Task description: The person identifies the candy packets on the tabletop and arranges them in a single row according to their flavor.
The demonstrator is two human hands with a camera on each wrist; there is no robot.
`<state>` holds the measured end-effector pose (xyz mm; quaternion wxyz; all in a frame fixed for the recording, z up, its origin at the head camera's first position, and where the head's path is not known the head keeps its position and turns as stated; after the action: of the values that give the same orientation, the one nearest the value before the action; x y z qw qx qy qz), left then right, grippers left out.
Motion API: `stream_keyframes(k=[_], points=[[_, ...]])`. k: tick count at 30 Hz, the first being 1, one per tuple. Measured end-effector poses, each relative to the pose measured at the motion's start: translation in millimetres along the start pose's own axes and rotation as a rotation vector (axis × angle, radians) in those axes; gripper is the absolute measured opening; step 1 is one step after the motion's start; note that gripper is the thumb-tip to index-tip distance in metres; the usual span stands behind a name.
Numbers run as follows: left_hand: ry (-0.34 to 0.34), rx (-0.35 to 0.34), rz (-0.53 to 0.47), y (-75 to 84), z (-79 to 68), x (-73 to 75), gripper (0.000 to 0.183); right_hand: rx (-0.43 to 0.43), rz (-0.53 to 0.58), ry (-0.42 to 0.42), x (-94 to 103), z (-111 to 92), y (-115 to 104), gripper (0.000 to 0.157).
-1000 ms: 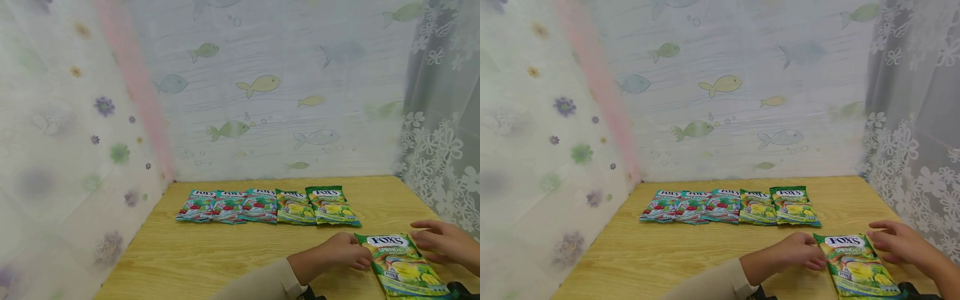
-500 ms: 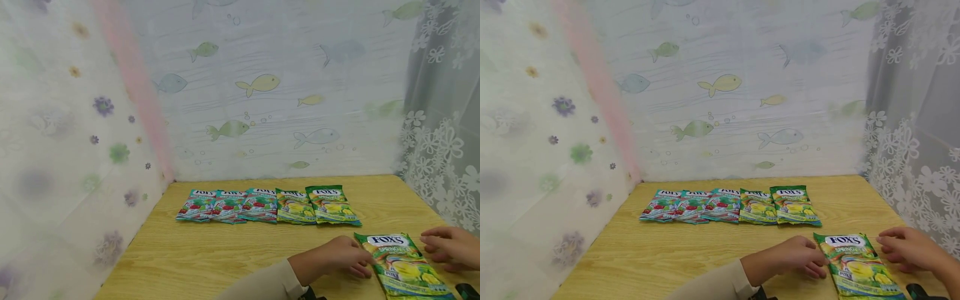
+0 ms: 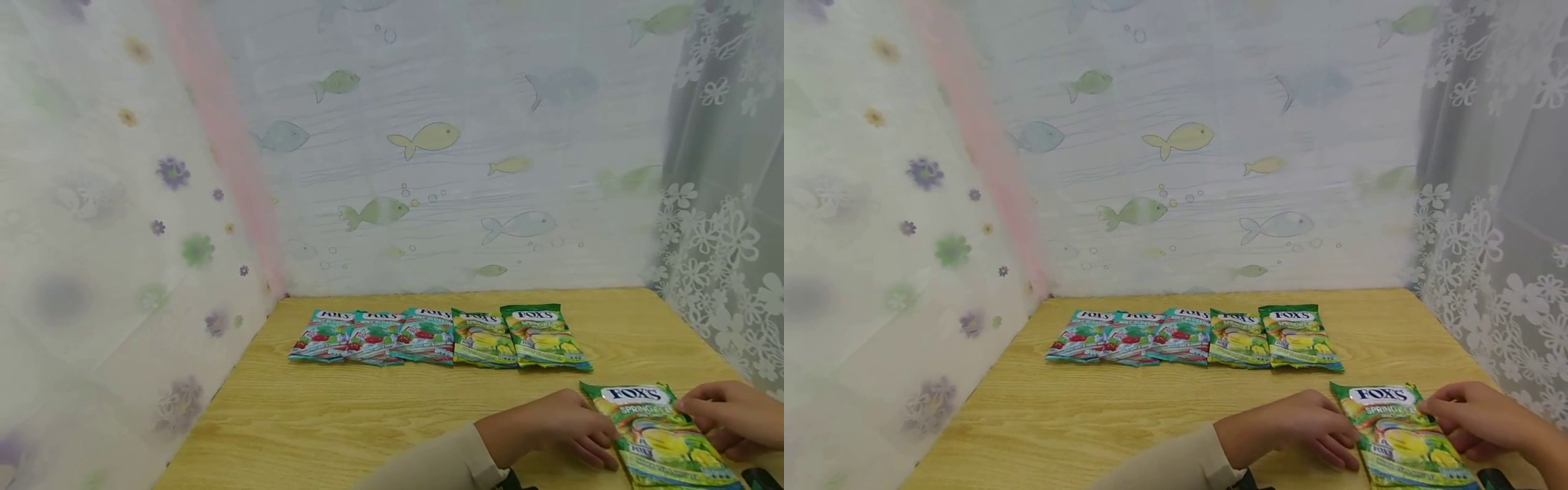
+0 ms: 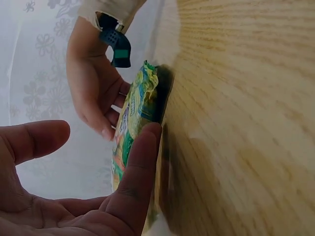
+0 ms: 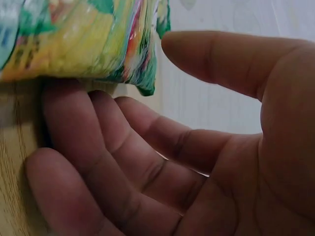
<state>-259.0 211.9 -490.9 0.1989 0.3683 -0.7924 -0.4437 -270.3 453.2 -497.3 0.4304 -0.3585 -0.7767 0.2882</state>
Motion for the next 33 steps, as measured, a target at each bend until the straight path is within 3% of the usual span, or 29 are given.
stream_keyframes(k=[5, 8, 17, 22, 29, 33], points=[[-0.032, -0.004, 0.01, 1.0, 1.6, -5.2, 0.018, 0.097, 0.062, -0.163, -11.6, -0.6, -8.4, 0.033], [-0.037, 0.018, 0.001, -1.0, 2.5, -8.0, 0.018, 0.118, 0.094, -0.218, -15.6, -1.1, -11.6, 0.03], [-0.087, 0.03, -0.037, -2.2, 3.7, -13.3, 0.022, -0.011, -0.082, -0.053, -8.6, 2.2, -6.9, 0.039], [-0.119, 0.033, -0.066, -1.6, 2.9, -16.2, 0.02, -0.016, -0.115, -0.009, -2.9, 2.1, -8.4, 0.045], [-0.095, 0.006, -0.099, 2.5, -0.8, -18.1, 0.027, 0.015, -0.122, 0.012, 1.6, 0.0, -15.1, 0.056], [-0.079, -0.031, -0.122, 6.4, 0.8, -17.5, 0.032, 0.015, -0.195, 0.057, 6.9, 0.7, -18.0, 0.069]])
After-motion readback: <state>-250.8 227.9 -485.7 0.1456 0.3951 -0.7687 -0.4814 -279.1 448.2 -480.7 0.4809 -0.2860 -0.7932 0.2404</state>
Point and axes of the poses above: each hand's wrist, its own z-axis towards the middle knuckle, its own x-axis out of the back of the hand, y = z × x, the point moved 9 cm from there along z, towards the middle knuckle, and after that the axes turned 2 degrees about -z, right-handed, at the moved point
